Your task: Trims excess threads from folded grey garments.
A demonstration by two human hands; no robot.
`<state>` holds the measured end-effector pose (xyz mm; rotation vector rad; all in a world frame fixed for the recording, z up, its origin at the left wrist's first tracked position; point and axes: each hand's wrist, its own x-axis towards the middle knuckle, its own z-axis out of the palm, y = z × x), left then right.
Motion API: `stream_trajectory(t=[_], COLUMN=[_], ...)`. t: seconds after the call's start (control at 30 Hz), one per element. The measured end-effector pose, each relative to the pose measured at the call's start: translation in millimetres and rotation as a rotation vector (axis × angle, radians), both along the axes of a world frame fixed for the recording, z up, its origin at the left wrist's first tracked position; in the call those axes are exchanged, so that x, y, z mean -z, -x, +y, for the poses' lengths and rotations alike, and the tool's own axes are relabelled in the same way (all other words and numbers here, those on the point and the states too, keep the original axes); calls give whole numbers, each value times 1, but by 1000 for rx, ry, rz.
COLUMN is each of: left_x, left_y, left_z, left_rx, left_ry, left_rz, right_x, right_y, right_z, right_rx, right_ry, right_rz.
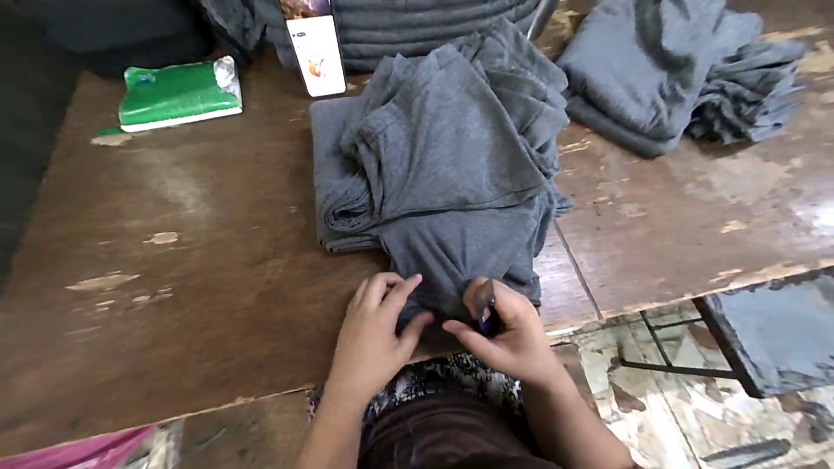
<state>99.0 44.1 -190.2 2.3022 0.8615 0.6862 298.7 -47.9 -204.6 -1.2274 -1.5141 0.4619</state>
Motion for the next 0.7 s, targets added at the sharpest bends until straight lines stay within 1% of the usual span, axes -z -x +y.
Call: stream_trajectory(t=[0.07, 0.2, 0.3, 0.37, 0.4, 0.43, 0.5, 0.53, 0.57, 0.6, 0.63, 0.67, 0.7], left_x=[8, 8, 7, 8, 9, 9, 6, 0, -6, -13, -17, -20, -20], left_y=[-17, -23, -26, -26, -23, -16, 3, 14, 24, 32, 37, 40, 38], left_z=[-3, -5, -5, -4, -2, 0, 4, 5, 7, 9, 11, 12, 12], left_rx=[-96, -187, -194, -135, -86, -21, 168, 273, 366, 427, 453, 428, 360], left_ry=[-68, 3, -21, -48, -22, 50, 287, 407, 485, 519, 502, 429, 330], left_rz=[-5, 16, 90, 118, 84, -18, -423, -587, -695, -746, -717, -614, -478], right_x=[-1, 6, 8, 8, 9, 10, 13, 15, 16, 17, 17, 17, 15], right_y=[2, -7, -6, -4, -4, -6, -11, -13, -14, -15, -16, -15, -13], right_z=[0, -2, 0, 2, 2, 2, 1, 0, 0, -1, -1, 0, 1], right_rx=[17, 64, 69, 66, 67, 68, 62, 53, 41, 27, 11, 0, -8], right_ry=[-14, 35, 52, 46, 43, 44, 44, 47, 50, 51, 53, 47, 37], right_rz=[-28, -57, -59, -51, -41, -22, 28, 56, 81, 94, 98, 101, 111])
